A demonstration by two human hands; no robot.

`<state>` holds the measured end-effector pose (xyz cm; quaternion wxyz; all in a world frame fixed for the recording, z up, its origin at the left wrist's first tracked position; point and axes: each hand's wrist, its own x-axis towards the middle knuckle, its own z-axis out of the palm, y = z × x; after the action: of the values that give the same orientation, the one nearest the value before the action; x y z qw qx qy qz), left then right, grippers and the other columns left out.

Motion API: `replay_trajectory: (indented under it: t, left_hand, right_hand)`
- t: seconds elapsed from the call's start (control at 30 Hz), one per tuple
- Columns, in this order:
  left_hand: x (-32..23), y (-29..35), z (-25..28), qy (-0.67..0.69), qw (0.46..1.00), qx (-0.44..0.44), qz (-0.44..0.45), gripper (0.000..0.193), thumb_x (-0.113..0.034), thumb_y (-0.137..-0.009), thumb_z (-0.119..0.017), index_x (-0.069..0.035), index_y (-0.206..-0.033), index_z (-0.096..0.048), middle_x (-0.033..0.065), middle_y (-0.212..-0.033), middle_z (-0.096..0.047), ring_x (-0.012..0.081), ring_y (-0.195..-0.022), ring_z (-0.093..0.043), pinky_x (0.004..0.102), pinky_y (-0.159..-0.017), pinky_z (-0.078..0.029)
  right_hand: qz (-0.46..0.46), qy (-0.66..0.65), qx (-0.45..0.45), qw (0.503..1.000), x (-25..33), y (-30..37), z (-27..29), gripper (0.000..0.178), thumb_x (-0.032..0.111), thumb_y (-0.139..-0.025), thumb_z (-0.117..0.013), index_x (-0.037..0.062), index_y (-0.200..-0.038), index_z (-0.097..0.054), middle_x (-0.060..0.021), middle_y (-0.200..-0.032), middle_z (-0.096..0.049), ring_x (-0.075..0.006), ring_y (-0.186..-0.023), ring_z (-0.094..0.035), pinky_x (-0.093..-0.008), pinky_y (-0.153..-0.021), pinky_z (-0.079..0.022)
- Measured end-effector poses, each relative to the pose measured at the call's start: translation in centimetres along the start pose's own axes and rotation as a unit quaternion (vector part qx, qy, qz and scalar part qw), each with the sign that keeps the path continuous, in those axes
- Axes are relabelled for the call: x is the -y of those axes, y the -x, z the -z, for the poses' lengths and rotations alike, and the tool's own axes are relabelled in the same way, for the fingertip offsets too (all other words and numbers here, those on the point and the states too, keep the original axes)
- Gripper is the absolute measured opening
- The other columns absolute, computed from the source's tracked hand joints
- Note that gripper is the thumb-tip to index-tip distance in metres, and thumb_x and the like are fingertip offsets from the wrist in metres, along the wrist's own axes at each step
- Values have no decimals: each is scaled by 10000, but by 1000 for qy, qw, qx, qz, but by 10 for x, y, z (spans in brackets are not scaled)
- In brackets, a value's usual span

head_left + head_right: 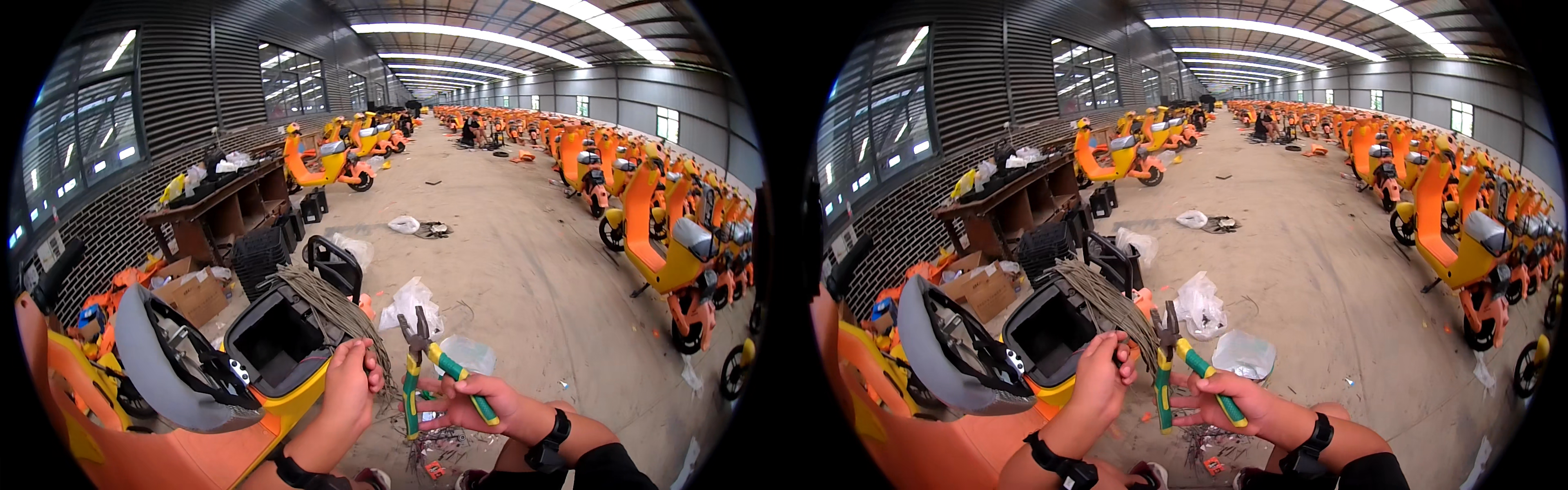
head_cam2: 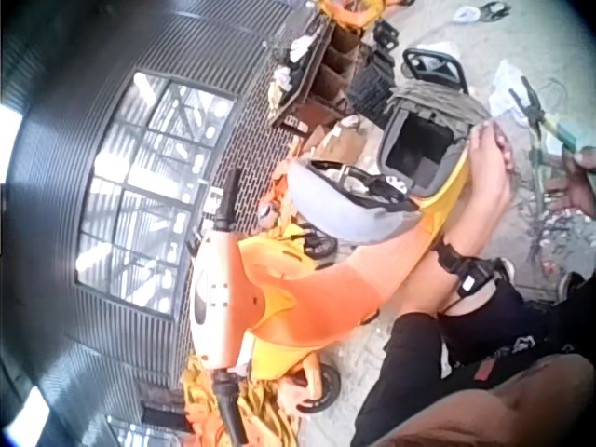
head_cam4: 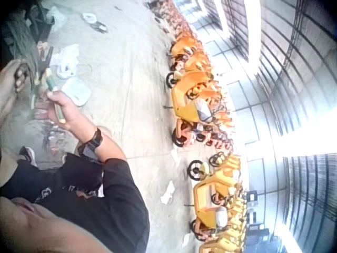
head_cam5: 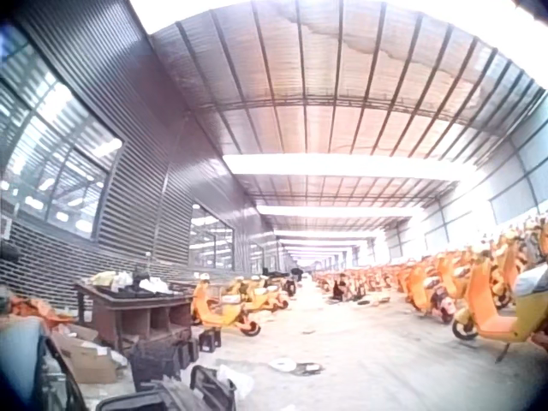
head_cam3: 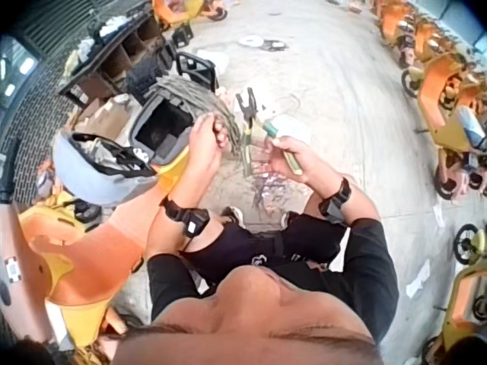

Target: The person handles a bundle of electrical wires, using pliers to trim them while seated on the floor next to a yellow scooter in a factory.

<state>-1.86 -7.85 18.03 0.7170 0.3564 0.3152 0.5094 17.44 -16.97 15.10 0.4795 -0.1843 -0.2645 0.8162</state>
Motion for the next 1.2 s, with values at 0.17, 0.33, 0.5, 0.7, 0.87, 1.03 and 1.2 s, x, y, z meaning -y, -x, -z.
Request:
replay_trajectory:
  t: [0.17, 0.33, 0.5, 0.7, 0.87, 1.03, 1.2]
  left_hand:
    - [19, -13, 7, -51, 998, 23, 33, 107, -155, -994, -452, -63, -1015, -502, 24, -767, -472, 137, -617, -453, 282, -559, -358]
    - [36, -33, 33, -51, 996, 11, 67, 97, -147, -997, -453, -61, -1019, -491, 30, -777, -464, 151, -640, -466, 298, -586, -379]
    - [48, -65, 38, -7, 998, 46, 30, 98, -149, -1002, -446, -63, -1028, -484, 36, -781, -452, 166, -642, -467, 313, -598, -394]
    - [48, -78, 56, -16, 998, 17, 54, 100, -144, -999, -458, -59, -1048, -482, 38, -773, -467, 157, -629, -477, 309, -568, -407]
    - [56, -79, 59, -81, 991, 26, 101, 115, -159, -1009, -443, -66, -1060, -484, 39, -784, -472, 166, -646, -487, 310, -594, -421]
    - [53, -70, 61, -123, 985, 42, 113, 136, -175, -1011, -445, -52, -1052, -486, 41, -823, -502, 155, -680, -517, 308, -616, -447]
    - [54, -68, 55, -86, 992, 52, 80, 125, -161, -1003, -462, -48, -1050, -487, 43, -809, -504, 159, -683, -519, 300, -622, -449]
  right_hand:
    - [-32, -4, 2, 999, -2, 1, 37, 703, 204, -879, -646, 103, -1459, -262, -138, -1521, -260, -327, -1299, -411, -488, -1040, -377]
    - [-87, 9, -71, 994, -14, -1, 62, 653, 152, -901, -600, -12, -1445, -281, -126, -1485, -336, -283, -1283, -444, -451, -1054, -387]
    - [-110, 36, -99, 988, -9, 1, 73, 633, 154, -909, -589, -33, -1440, -300, -139, -1457, -370, -267, -1305, -430, -425, -1073, -378]
    - [-155, 69, -127, 977, -9, -21, 89, 570, 71, -906, -567, -28, -1418, -335, -153, -1434, -388, -324, -1338, -394, -489, -1092, -351]
    - [-142, 84, -78, 983, -8, -30, 101, 522, 84, -920, -543, -32, -1394, -357, -167, -1380, -440, -318, -1348, -396, -437, -1108, -339]
    - [-150, 138, -78, 976, 6, -34, 68, 571, 135, -934, -533, -26, -1434, -311, -194, -1435, -425, -276, -1360, -387, -385, -1123, -294]
    - [-168, 161, -114, 966, 6, -31, 61, 585, 135, -927, -560, -9, -1442, -322, -175, -1439, -435, -238, -1346, -399, -362, -1118, -286]
